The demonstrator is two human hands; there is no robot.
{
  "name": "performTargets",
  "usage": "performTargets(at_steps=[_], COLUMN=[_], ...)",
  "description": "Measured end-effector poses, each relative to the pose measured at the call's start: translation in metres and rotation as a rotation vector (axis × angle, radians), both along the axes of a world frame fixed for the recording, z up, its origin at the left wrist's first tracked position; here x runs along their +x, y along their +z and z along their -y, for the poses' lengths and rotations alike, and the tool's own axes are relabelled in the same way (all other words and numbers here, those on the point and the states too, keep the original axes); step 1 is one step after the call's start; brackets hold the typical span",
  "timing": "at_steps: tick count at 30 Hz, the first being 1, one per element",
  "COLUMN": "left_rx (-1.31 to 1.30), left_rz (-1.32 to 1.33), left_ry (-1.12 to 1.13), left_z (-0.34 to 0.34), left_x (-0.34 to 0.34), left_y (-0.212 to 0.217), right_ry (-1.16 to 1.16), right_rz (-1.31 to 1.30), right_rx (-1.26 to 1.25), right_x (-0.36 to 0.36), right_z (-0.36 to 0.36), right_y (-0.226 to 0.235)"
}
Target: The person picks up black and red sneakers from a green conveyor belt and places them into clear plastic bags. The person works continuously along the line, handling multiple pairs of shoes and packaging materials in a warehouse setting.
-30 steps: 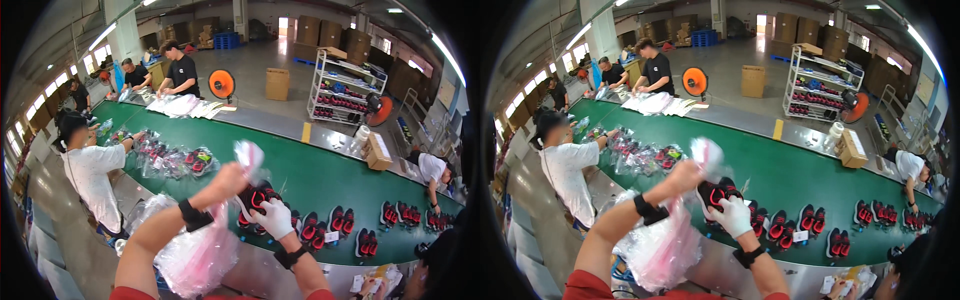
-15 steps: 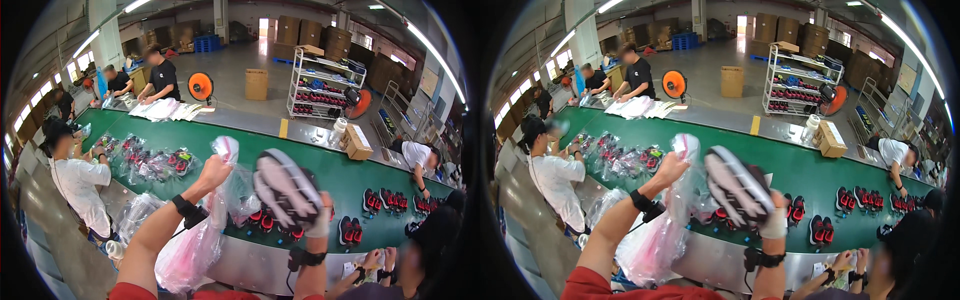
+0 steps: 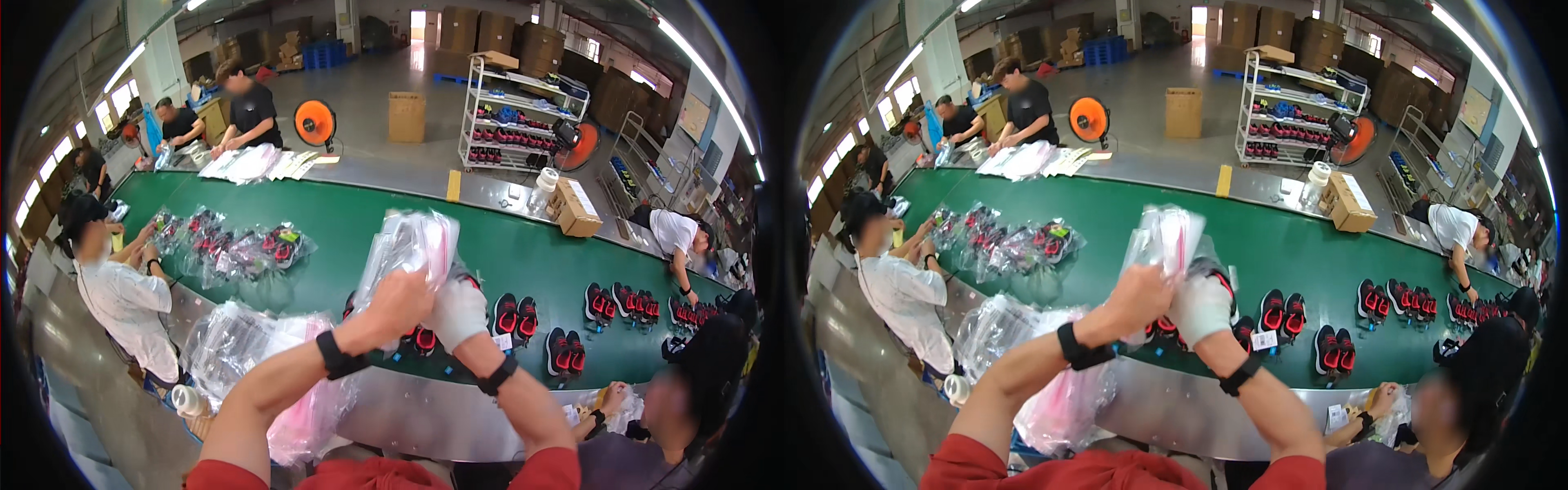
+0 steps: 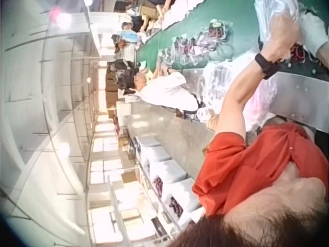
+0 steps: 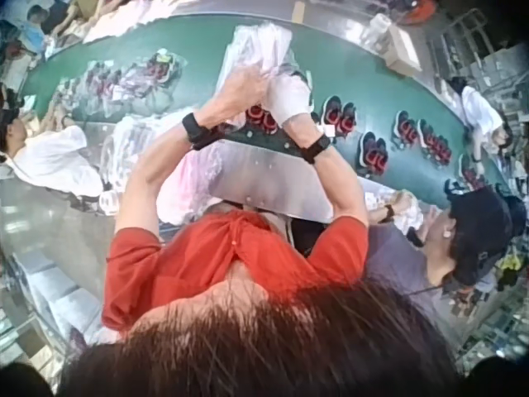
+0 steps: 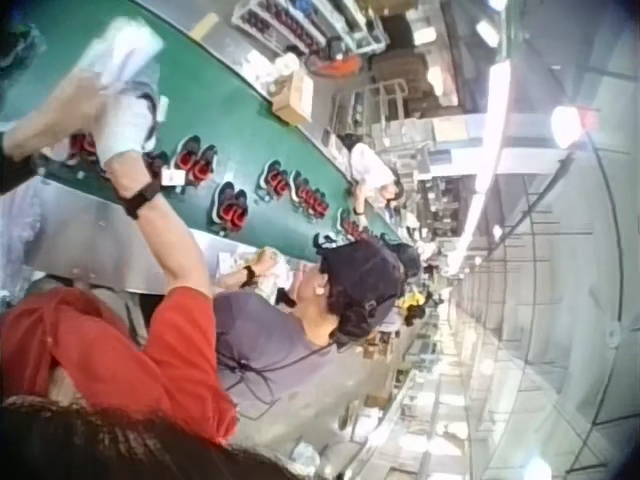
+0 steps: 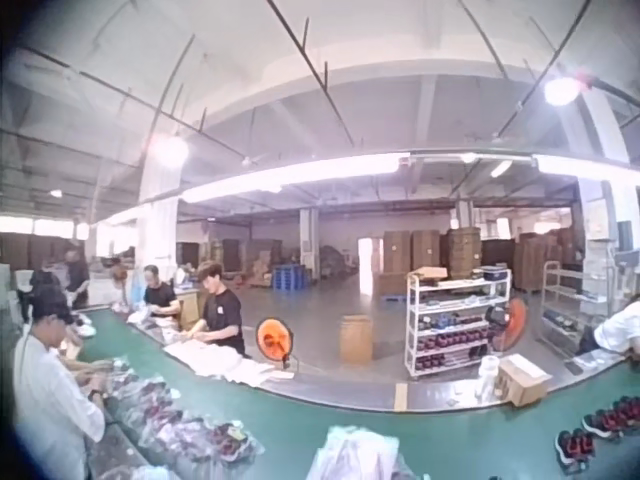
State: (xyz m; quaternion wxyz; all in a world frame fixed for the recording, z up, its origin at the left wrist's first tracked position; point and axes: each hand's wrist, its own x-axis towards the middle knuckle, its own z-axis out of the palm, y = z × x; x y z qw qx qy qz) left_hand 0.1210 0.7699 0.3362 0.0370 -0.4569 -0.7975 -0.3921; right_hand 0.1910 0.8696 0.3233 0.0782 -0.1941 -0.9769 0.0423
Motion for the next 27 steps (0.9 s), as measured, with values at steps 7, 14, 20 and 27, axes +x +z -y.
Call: performTargets(at_steps=[7, 14, 20, 27], left_rx=[-0.003, -0.434, -0.311, -0.135], left_rz=[-0.242, -0.221, -0.133, 0.302], left_ry=[0.029, -0.473, -0.245, -0.06], left_z=[-0.03, -0.001, 0.056, 0.089], left_x=[-0.096, 0.018, -0.023, -0.061], left_y=[0.014, 0.017, -0.002, -0.001], right_ry=[0.584, 0.559, 0.4, 0.41], right_rz=[-0.108, -0.249, 0.174, -0.387], right_rx=[0.337, -0.552, -0.127, -0.545], right_x=[0.009, -0.021, -0.058, -0.164], right_z=[0.063, 0.008, 0.04, 0.076], right_y=[0.009, -0.103, -0.054, -0.106])
